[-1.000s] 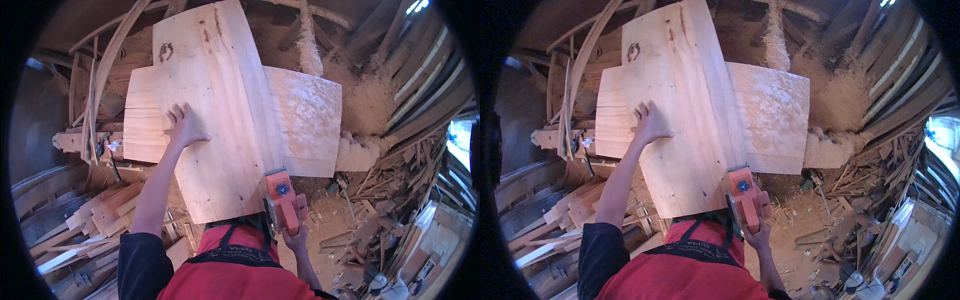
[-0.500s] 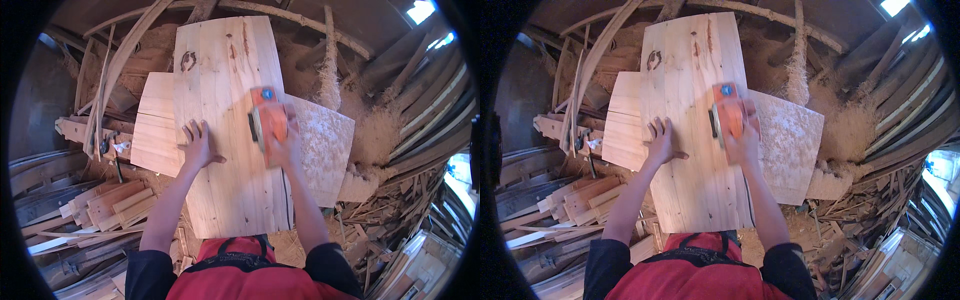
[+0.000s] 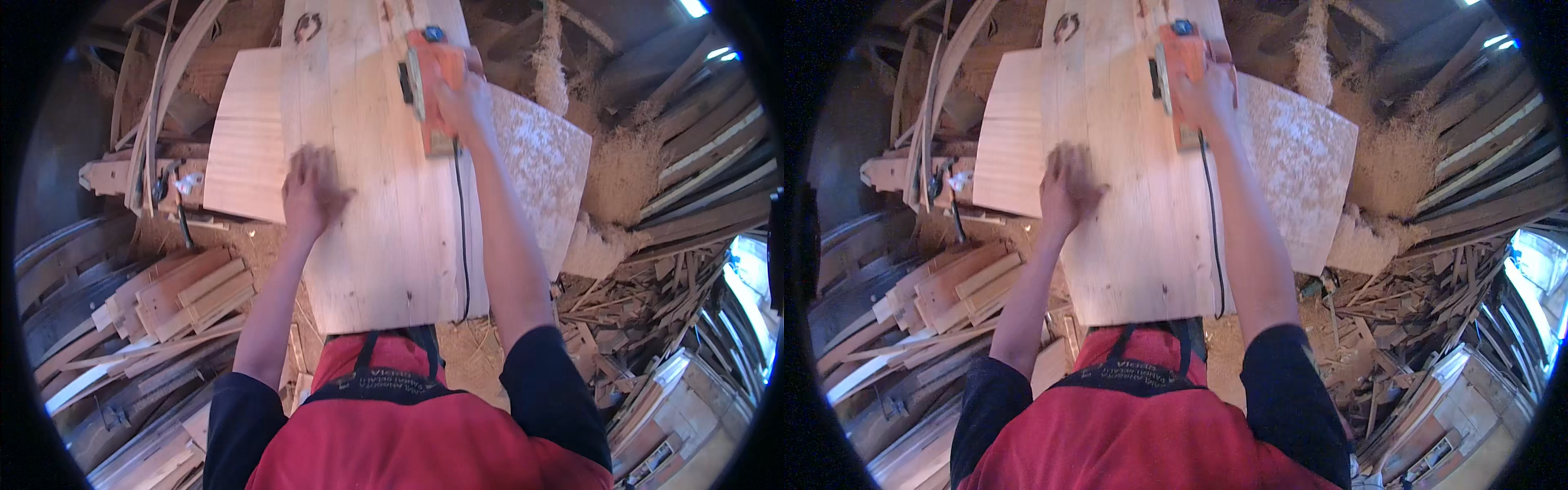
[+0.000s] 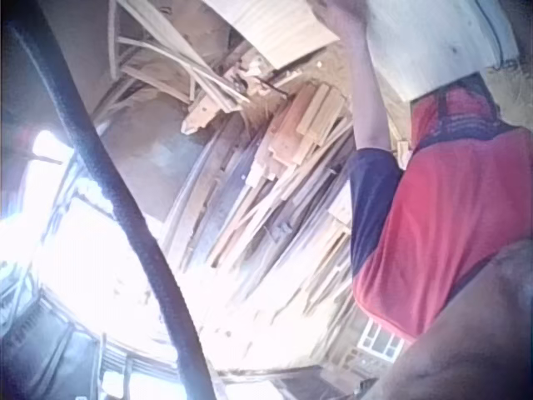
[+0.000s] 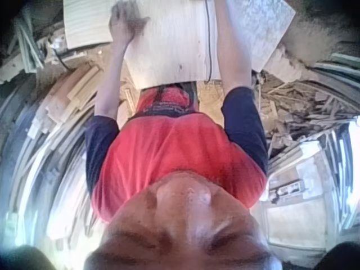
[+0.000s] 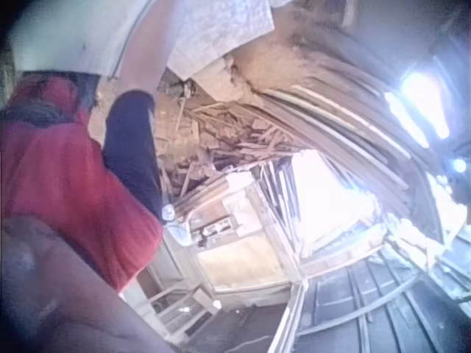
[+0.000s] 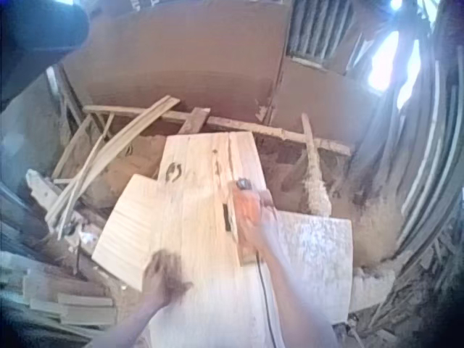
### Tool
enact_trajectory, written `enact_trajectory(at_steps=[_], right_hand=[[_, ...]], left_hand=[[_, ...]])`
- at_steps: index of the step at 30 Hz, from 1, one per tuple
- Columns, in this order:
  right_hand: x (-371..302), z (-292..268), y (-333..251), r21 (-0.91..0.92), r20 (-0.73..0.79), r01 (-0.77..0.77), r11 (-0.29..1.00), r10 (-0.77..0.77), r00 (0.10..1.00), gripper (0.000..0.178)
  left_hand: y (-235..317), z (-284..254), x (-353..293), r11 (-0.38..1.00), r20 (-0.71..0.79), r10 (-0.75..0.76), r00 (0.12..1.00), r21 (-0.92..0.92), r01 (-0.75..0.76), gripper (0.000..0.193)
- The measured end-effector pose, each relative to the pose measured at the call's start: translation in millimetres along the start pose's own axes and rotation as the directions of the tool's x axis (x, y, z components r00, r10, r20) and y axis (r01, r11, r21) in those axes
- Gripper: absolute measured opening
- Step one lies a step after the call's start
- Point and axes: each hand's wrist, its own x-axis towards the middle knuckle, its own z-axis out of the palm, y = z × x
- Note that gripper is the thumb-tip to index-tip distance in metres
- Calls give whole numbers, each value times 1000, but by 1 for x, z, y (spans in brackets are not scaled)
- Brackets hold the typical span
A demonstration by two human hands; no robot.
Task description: The person picks up a wooden board, applies a substance from a small bottle to a knot hole, and sands the board's surface using an electric sander.
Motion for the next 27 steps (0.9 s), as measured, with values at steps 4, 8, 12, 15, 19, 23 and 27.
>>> enact_trajectory(at_steps=[4, 8, 12, 15, 19, 23, 27], right_hand=[[-230, -33, -12, 114, 76, -163, 980, 155, 985, 41], [-472, -72, -21, 156, 151, -313, 937, 291, 945, 33], [-579, -81, -34, 80, 251, -481, 873, 449, 858, 22], [-567, -61, -40, 112, 181, -448, 887, 425, 887, 22], [-471, -31, -53, 140, 63, -283, 949, 277, 959, 24], [-340, 1, -76, 166, 49, -246, 955, 241, 969, 29], [-192, 54, -94, 148, -84, -22, 989, 35, 996, 28]], left_hand=[[-23, 12, -147, 849, -132, -459, 879, -357, 390, 73], [-3, 15, -223, 425, 333, -534, 778, -690, 586, 54], [-22, 28, -237, 426, 325, -527, 786, -699, 574, 49], [-22, 28, -232, 420, 252, -525, 813, -754, 505, 43], [-17, 16, -225, 454, 377, -516, 769, -641, 619, 44], [-21, 20, -229, 435, 288, -422, 859, -767, 471, 45], [-11, 3, -228, 266, 294, -447, 845, -858, 439, 50]])
